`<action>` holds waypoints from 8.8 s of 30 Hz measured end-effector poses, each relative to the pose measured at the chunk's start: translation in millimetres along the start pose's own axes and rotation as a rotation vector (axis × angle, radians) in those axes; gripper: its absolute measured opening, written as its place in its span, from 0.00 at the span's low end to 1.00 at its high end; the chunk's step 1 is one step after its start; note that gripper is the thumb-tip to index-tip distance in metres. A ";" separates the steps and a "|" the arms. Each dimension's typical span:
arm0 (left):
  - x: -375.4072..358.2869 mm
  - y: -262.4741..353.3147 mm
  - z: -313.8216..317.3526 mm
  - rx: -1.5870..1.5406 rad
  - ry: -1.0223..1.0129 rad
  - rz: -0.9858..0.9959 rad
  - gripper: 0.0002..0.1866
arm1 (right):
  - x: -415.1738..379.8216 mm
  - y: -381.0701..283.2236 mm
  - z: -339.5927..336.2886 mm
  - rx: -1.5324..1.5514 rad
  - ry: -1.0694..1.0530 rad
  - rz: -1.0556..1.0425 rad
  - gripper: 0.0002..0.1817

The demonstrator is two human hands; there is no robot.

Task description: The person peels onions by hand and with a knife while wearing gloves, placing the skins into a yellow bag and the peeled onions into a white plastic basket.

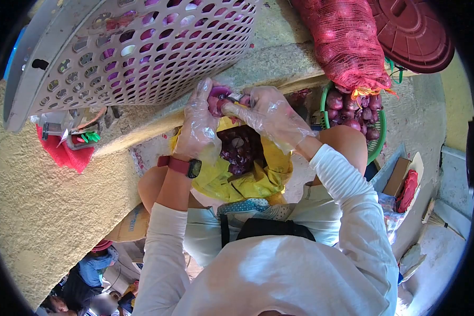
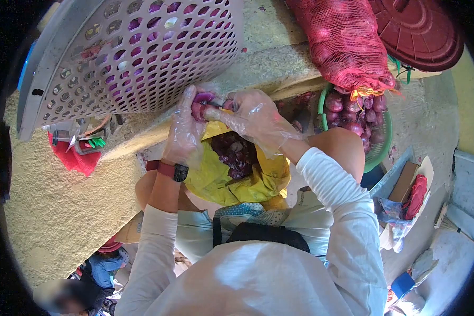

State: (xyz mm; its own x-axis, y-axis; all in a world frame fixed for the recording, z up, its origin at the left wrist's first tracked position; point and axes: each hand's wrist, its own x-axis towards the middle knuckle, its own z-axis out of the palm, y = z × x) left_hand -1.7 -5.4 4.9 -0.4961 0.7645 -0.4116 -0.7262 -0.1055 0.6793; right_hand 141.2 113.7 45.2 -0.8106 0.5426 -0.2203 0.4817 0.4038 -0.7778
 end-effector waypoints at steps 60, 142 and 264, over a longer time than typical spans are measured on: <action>-10.2 6.5 7.0 0.129 -0.039 -0.037 0.16 | 5.9 10.0 -11.0 -0.162 -0.048 -0.129 0.33; -13.0 9.0 10.8 0.038 0.171 -0.196 0.20 | -2.6 13.8 3.5 -0.515 -0.149 -0.616 0.39; -17.6 9.9 3.9 -0.027 0.016 -0.265 0.18 | 6.0 20.3 0.9 -0.127 -0.001 -0.405 0.33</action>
State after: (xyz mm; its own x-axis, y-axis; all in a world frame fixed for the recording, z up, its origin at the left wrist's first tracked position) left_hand 1.6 -17.4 21.3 -0.2941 0.7578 -0.5824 -0.8441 0.0799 0.5302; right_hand 145.8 124.4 27.5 -0.9431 0.3206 0.0880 0.1610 0.6719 -0.7229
